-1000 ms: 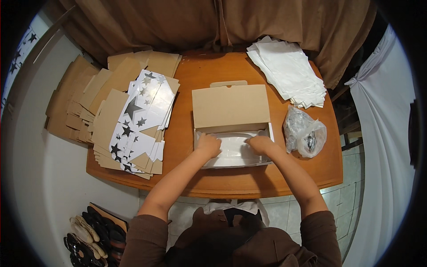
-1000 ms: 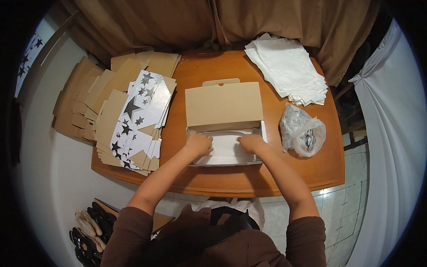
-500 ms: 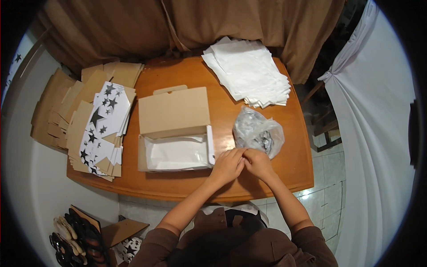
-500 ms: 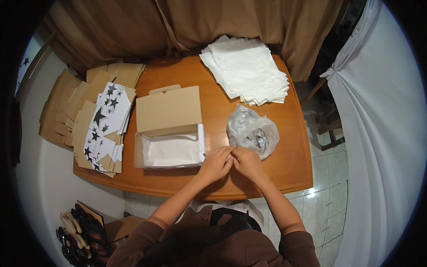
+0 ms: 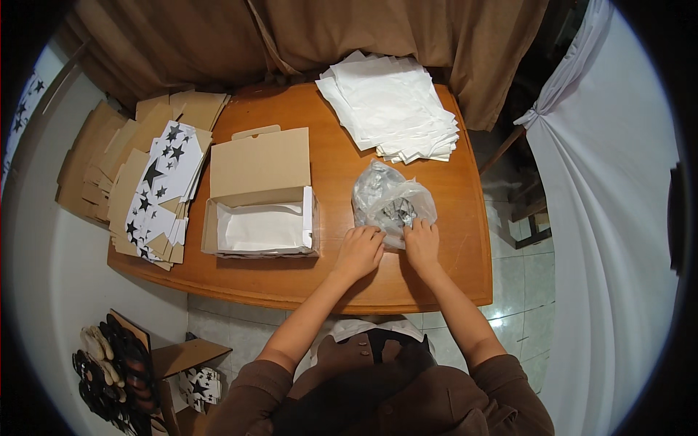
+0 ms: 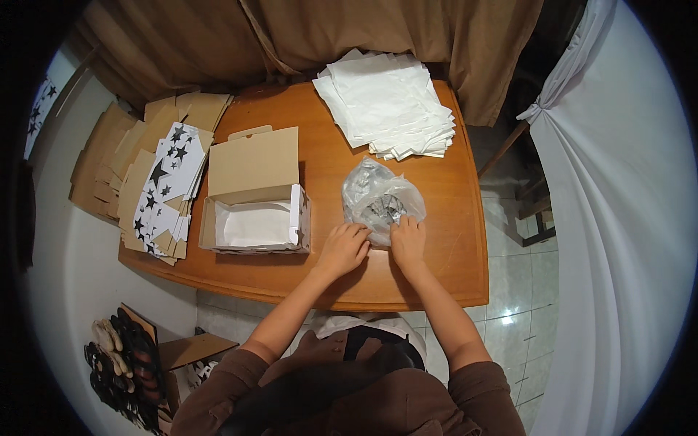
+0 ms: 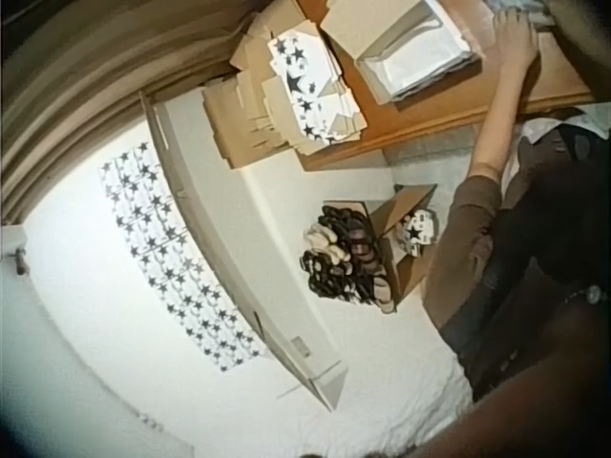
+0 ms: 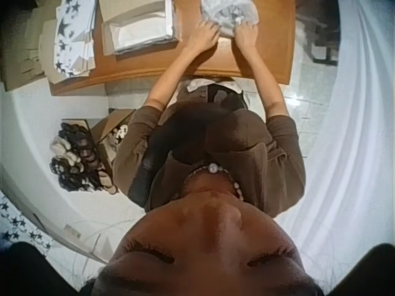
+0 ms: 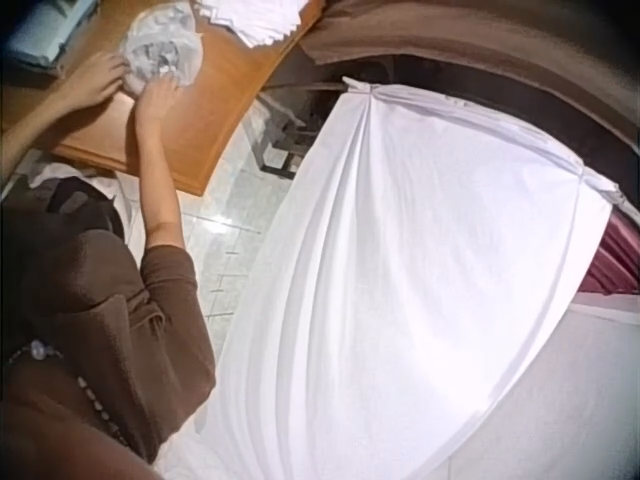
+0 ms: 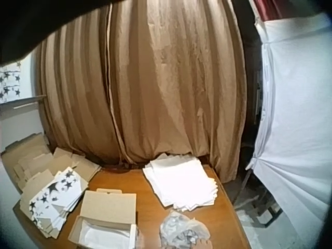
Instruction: Fold flat cardboard into shoe boxes, place tissue paper inside, and stack them on a shelf.
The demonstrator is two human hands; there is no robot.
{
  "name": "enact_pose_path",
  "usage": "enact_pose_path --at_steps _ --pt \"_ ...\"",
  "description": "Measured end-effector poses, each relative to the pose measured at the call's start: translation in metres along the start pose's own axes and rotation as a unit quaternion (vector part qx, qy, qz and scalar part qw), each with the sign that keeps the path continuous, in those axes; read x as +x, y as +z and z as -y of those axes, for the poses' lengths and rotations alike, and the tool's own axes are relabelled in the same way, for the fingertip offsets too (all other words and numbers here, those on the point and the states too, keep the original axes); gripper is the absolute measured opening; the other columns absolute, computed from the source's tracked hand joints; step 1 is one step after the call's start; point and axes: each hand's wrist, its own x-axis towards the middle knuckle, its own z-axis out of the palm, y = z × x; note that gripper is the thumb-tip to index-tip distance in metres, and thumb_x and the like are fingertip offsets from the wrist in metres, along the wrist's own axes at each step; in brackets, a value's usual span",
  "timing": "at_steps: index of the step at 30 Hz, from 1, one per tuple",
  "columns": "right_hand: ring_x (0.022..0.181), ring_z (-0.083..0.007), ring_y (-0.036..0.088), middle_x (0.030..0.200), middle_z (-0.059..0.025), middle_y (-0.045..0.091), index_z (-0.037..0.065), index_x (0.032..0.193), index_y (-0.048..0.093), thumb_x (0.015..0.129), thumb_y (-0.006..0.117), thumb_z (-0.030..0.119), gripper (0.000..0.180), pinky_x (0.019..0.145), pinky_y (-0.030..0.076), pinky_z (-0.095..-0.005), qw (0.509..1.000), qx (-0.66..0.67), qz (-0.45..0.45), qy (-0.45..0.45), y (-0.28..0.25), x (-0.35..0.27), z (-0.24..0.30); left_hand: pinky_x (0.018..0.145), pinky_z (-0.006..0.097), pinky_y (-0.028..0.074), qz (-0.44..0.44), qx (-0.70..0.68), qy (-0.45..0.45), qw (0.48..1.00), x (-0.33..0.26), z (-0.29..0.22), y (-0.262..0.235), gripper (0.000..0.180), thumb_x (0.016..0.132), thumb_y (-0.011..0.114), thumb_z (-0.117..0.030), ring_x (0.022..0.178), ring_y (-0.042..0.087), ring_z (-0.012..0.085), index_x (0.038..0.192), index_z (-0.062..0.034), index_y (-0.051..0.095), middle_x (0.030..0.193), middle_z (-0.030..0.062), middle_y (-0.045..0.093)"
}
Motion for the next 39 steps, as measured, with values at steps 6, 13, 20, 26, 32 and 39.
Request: enact_pose_path --at_steps 6,13,20,26,32,39 --pt "0.077 -0.0245 0.058 0.080 -0.0094 0.059 0.005 0.079 0.067 0.072 0.068 0.012 0.010 0.069 0.044 -0.0373 0.975 0.214 -0.040 0.048 -0.009 0.003 -0.006 0.089 0.040 0.041 0.000 -0.027 -0.050 0.998 -0.009 -0.003 -0.007 0.026 0.081 0.059 -0.017 0.100 0.054 0.0279 0.104 -0.0049 0.062 0.105 0.0094 0.059" --pt "0.072 -0.0119 0.057 0.080 -0.0025 0.062 0.003 0.087 0.069 0.079 0.066 0.015 0.015 0.063 0.045 -0.0253 0.754 0.596 0.084 0.263 -0.003 0.021 -0.012 0.083 0.040 0.044 -0.017 -0.098 -0.088 0.991 0.001 -0.005 -0.011 0.027 0.082 0.059 -0.019 0.096 0.056 0.0295 0.104 -0.0040 0.061 0.104 0.0106 0.060" --pt "0.077 -0.0051 0.054 0.079 0.0027 0.059 0.005 0.092 0.062 0.084 0.065 0.011 0.011 0.065 0.043 -0.0201 0.636 0.707 0.211 0.225 -0.048 0.041 0.038 0.070 0.037 0.046 0.041 -0.139 -0.204 0.968 0.000 0.009 -0.050 0.030 0.082 0.065 -0.026 0.081 0.061 0.0305 0.098 -0.0005 0.062 0.087 0.0159 0.062" --pt "0.071 -0.0030 0.050 0.080 0.0029 0.058 0.002 0.095 0.060 0.088 0.063 0.014 0.014 0.064 0.041 -0.0181 0.768 0.606 0.204 0.035 -0.063 0.069 0.100 0.066 0.039 0.047 -0.036 -0.191 -0.244 0.950 -0.025 0.039 -0.111 0.022 0.081 0.063 -0.020 0.076 0.060 0.0313 0.093 -0.0016 0.062 0.080 0.0145 0.062" --pt "0.063 -0.0089 0.053 0.077 -0.0041 0.061 -0.001 0.097 0.061 0.086 0.064 0.015 0.020 0.057 0.044 -0.0235 0.753 0.641 0.145 0.045 -0.034 0.116 0.189 0.069 0.036 0.047 -0.154 -0.071 -0.217 0.961 -0.068 0.115 -0.171 0.016 0.083 0.060 -0.013 0.077 0.060 0.0284 0.094 -0.0026 0.062 0.084 0.0125 0.063" --pt "0.068 -0.0177 0.061 0.089 -0.0122 0.064 -0.003 0.107 0.059 0.088 0.056 0.015 0.027 0.062 0.052 -0.0305 0.693 0.654 0.291 0.086 0.008 0.147 0.293 0.070 0.038 0.046 -0.215 -0.040 -0.298 0.929 -0.115 0.187 -0.216 0.013 0.084 0.056 -0.010 0.078 0.060 0.0289 0.093 -0.0018 0.062 0.085 0.0124 0.063"
